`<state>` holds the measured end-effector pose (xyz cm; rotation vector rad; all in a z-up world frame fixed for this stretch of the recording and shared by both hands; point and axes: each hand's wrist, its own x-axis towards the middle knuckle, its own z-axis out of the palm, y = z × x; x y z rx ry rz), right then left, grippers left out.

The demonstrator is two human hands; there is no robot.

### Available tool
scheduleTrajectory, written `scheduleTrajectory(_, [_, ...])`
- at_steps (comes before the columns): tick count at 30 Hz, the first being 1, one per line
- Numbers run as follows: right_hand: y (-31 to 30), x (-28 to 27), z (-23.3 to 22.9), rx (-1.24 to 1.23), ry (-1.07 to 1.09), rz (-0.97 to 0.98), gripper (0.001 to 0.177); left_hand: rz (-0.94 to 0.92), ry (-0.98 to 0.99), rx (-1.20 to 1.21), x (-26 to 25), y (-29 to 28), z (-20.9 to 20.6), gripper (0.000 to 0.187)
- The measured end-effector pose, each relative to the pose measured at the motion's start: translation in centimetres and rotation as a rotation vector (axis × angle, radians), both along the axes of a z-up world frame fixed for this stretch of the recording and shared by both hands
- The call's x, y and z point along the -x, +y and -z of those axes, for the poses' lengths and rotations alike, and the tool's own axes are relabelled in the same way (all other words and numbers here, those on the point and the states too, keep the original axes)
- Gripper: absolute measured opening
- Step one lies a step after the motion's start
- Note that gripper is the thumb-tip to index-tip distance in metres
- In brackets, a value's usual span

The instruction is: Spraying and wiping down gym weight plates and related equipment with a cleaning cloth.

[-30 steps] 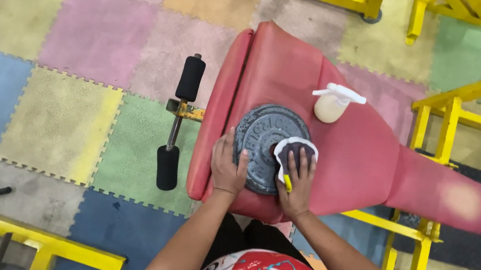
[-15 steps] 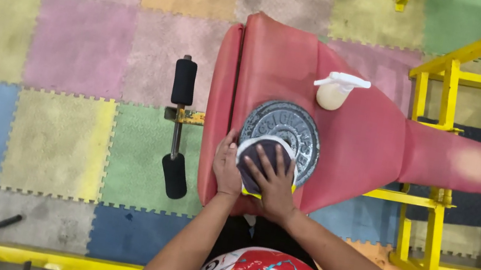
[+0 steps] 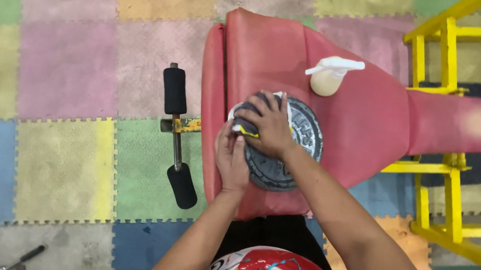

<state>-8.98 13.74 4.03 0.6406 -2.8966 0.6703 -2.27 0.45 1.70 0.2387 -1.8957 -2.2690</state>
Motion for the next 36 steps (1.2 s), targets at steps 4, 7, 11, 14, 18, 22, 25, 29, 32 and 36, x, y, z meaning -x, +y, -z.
scheduleTrajectory(4, [0.9,0.3,0.1,0.038,-0.004,0.077,0.056,0.061,0.083,0.321,0.6,0.2,-3.4,0.055])
scheduleTrajectory(7, [2.1,0.3,0.2,0.063,0.008,0.187,0.057,0.089,0.111,0.558,1.0,0.4,-3.9,0.061])
scheduleTrajectory(11, [5.1,-1.5,2.4,0.059,-0.004,0.387,0.066,0.149,0.177,0.66,1.4,0.5,-3.6,0.065])
scheduleTrajectory(14, [7.3,-4.4,3.8,0.102,-0.034,0.455,0.07,0.181,0.162,0.689,1.3,0.3,-3.2,0.064])
scheduleTrajectory(18, [7.9,-9.8,5.5,0.115,-0.025,0.514,0.072,0.227,0.149,0.663,1.0,0.1,-2.9,0.065])
scheduleTrajectory(22, [5.4,-15.2,5.6,0.218,0.041,0.519,0.071,0.24,0.176,0.623,0.6,-0.1,-2.8,0.064])
scheduleTrajectory(25, [3.3,-17.9,4.4,0.248,0.063,0.521,0.073,0.247,0.18,0.53,0.6,-0.1,-1.8,0.065])
scheduleTrajectory(29, [0.1,-19.3,2.0,0.197,0.002,0.459,0.077,0.259,0.095,0.278,0.4,-0.7,-2.4,0.064])
scheduleTrajectory(32, [-1.3,-17.9,-0.2,0.105,-0.096,0.409,0.082,0.318,0.072,-0.228,1.2,-1.1,-0.8,0.064])
scheduleTrajectory(36, [-1.6,-15.3,-0.8,0.061,-0.136,0.294,0.085,0.365,-0.005,-0.488,1.2,-2.3,0.4,0.063])
